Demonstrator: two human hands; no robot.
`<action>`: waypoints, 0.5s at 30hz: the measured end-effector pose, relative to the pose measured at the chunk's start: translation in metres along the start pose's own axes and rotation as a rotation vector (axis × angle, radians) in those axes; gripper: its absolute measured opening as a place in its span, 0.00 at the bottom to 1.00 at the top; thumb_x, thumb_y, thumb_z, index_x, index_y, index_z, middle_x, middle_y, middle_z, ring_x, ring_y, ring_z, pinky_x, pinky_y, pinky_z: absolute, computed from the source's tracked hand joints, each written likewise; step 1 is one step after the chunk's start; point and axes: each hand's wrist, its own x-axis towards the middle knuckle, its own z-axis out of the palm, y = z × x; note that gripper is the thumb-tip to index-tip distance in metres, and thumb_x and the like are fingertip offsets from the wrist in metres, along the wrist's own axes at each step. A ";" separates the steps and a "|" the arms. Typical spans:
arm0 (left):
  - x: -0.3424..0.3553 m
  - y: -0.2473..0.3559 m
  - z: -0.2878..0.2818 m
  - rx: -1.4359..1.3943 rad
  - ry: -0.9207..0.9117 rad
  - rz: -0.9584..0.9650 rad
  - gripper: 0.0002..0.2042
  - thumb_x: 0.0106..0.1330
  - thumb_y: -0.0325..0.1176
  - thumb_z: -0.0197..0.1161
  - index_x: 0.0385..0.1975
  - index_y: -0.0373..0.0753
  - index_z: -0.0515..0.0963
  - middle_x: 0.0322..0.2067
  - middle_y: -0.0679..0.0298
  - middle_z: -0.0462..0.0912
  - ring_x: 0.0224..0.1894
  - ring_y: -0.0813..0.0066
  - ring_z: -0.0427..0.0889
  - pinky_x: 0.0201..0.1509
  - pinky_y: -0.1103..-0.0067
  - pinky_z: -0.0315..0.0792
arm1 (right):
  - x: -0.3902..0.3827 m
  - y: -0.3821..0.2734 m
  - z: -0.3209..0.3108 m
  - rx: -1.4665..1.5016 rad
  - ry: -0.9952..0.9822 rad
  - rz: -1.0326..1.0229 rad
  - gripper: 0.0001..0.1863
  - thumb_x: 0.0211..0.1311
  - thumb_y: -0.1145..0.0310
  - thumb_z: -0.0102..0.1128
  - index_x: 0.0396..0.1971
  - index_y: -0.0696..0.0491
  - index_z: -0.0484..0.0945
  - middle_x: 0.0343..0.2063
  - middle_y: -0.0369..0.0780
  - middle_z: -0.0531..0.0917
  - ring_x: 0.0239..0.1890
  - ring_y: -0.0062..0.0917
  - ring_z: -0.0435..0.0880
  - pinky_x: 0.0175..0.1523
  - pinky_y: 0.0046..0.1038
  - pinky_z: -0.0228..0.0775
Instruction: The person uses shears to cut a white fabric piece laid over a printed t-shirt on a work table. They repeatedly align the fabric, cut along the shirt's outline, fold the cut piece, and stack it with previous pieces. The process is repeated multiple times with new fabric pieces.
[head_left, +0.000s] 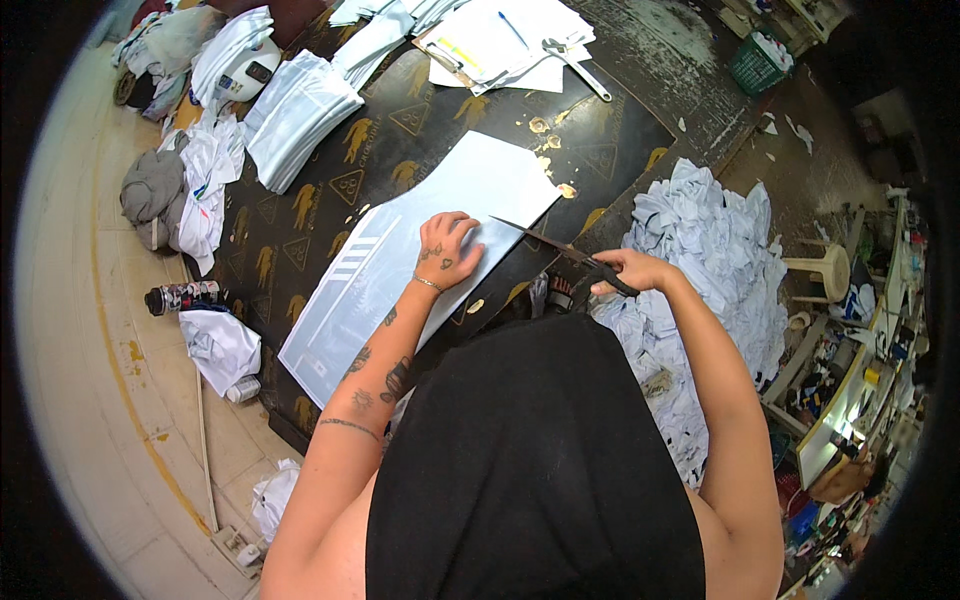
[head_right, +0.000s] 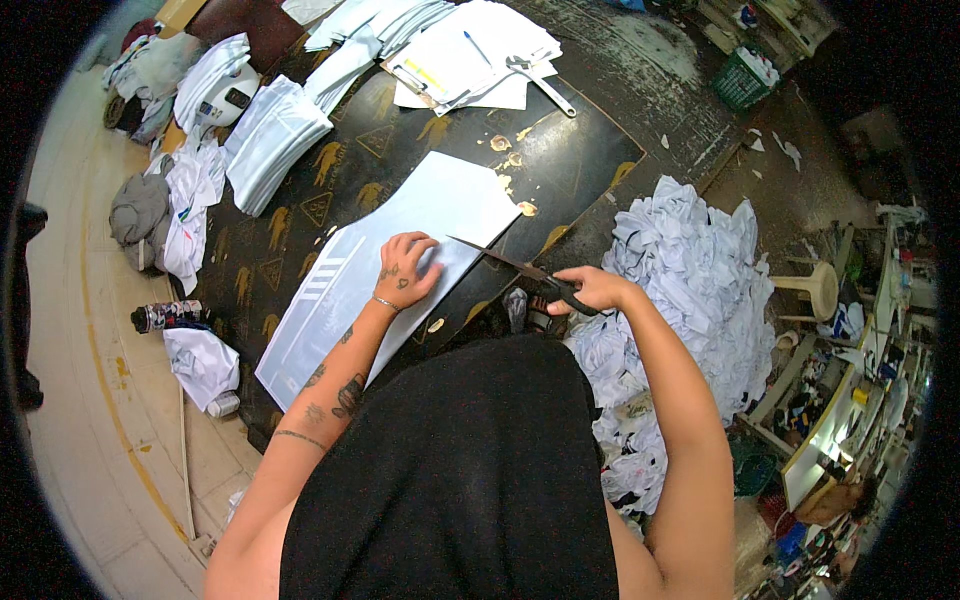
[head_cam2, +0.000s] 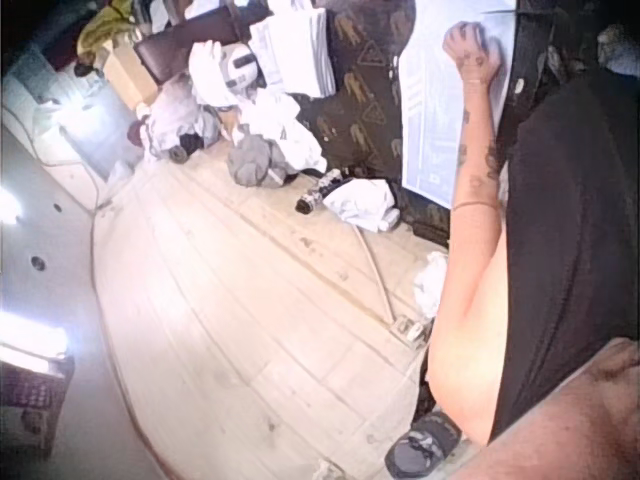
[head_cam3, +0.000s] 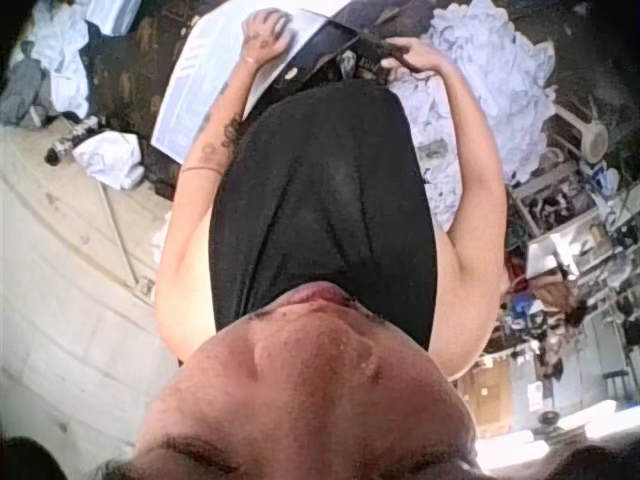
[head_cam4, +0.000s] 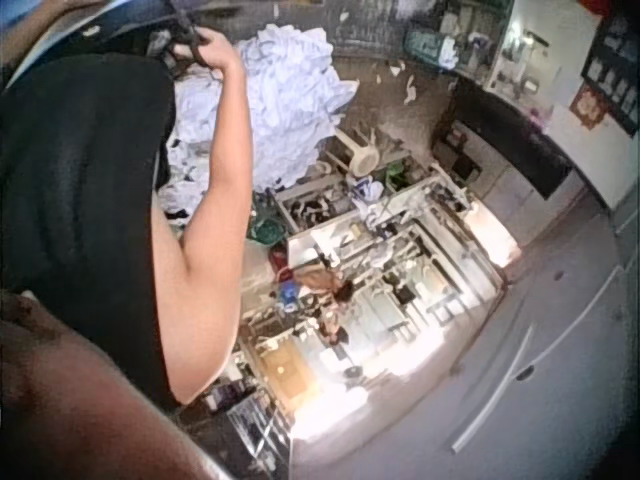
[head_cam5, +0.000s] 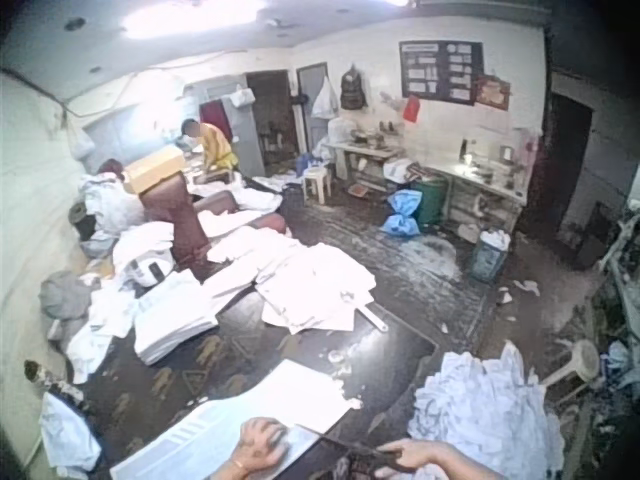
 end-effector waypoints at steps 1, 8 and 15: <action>-0.004 -0.006 -0.001 0.021 -0.004 -0.004 0.24 0.59 0.44 0.72 0.56 0.45 0.82 0.58 0.58 0.78 0.64 0.54 0.72 0.70 0.57 0.60 | 0.002 -0.003 0.002 -0.023 0.036 0.023 0.50 0.48 0.42 0.84 0.66 0.59 0.77 0.51 0.46 0.88 0.51 0.31 0.86 0.57 0.34 0.77; -0.018 -0.019 0.003 0.065 0.032 0.152 0.38 0.55 0.55 0.74 0.65 0.43 0.76 0.63 0.54 0.73 0.67 0.53 0.69 0.70 0.53 0.56 | -0.018 -0.037 0.078 -0.024 0.367 0.148 0.50 0.42 0.43 0.88 0.62 0.60 0.79 0.39 0.46 0.90 0.40 0.30 0.89 0.48 0.30 0.78; -0.020 -0.020 0.003 0.042 0.011 0.122 0.43 0.52 0.55 0.74 0.70 0.43 0.72 0.63 0.54 0.72 0.68 0.55 0.67 0.72 0.45 0.50 | 0.020 -0.096 0.214 0.179 0.682 0.328 0.54 0.39 0.32 0.83 0.57 0.63 0.81 0.46 0.54 0.89 0.51 0.43 0.89 0.59 0.37 0.78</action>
